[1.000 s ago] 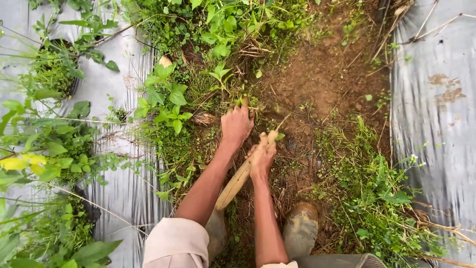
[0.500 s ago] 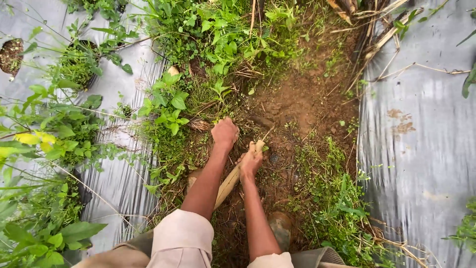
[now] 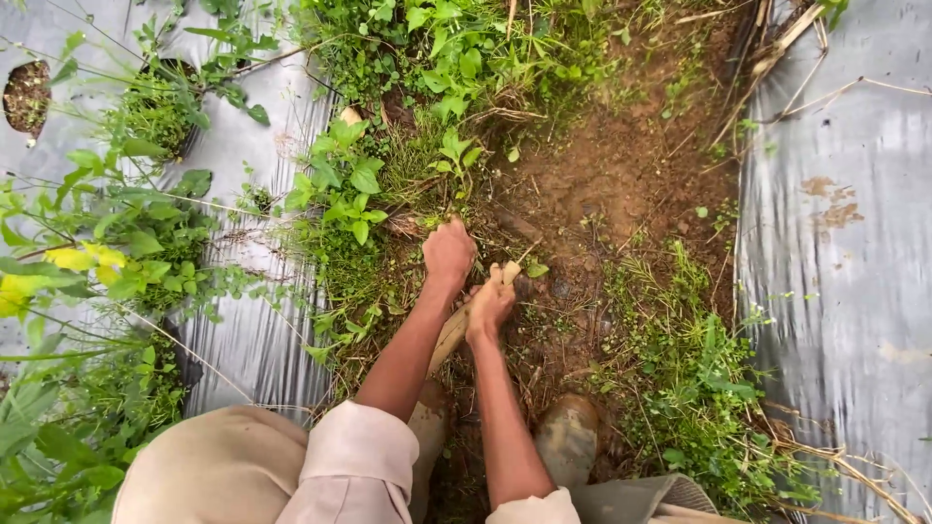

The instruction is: Clearing weeds and plant debris from a garden bed using a hand tool and manual pulling.

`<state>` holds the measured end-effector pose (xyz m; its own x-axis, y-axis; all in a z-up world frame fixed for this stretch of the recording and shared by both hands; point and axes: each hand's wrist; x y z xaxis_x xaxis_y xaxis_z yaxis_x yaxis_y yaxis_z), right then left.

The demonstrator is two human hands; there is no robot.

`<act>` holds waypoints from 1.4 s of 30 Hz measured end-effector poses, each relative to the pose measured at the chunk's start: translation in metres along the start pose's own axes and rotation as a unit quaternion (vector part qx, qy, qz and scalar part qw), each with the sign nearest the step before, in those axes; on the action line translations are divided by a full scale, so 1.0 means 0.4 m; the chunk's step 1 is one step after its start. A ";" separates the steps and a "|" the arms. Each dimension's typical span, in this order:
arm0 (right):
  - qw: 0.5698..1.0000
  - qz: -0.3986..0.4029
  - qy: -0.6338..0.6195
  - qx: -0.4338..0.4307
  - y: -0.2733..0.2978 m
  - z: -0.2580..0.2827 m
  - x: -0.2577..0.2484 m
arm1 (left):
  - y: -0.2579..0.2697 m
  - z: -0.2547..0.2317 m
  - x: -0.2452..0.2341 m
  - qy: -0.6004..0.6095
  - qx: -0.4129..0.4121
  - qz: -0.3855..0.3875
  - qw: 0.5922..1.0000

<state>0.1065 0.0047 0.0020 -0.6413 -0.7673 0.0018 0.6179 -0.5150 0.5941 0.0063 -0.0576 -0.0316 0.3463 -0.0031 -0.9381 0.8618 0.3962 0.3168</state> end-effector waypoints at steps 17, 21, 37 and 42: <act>0.993 0.073 0.095 -0.022 0.068 -0.103 0.067 | 0.095 0.030 -0.213 0.443 -0.123 0.090 0.883; 0.989 0.088 0.123 0.003 0.073 -0.046 0.058 | 0.029 0.032 -0.103 0.460 -0.121 0.036 0.879; 0.964 0.067 0.207 -0.153 0.173 -0.033 0.033 | 0.056 0.092 -0.220 0.402 -0.139 0.116 0.897; 0.971 0.081 0.174 -0.143 0.304 0.113 0.084 | 0.040 0.178 -0.285 0.444 -0.101 0.109 0.884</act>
<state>0.1396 -0.0663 0.1108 -0.3644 -0.9037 -0.2247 0.8302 -0.4246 0.3612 0.0070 -0.1162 0.0905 -0.0083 0.7800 -0.6257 0.6959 0.4538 0.5566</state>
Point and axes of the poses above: each hand's wrist, its own y-axis away from the middle knuckle, its own x-axis out of the palm, z = x × y, and after that the axes turned 15 degrees about -x, right-handed
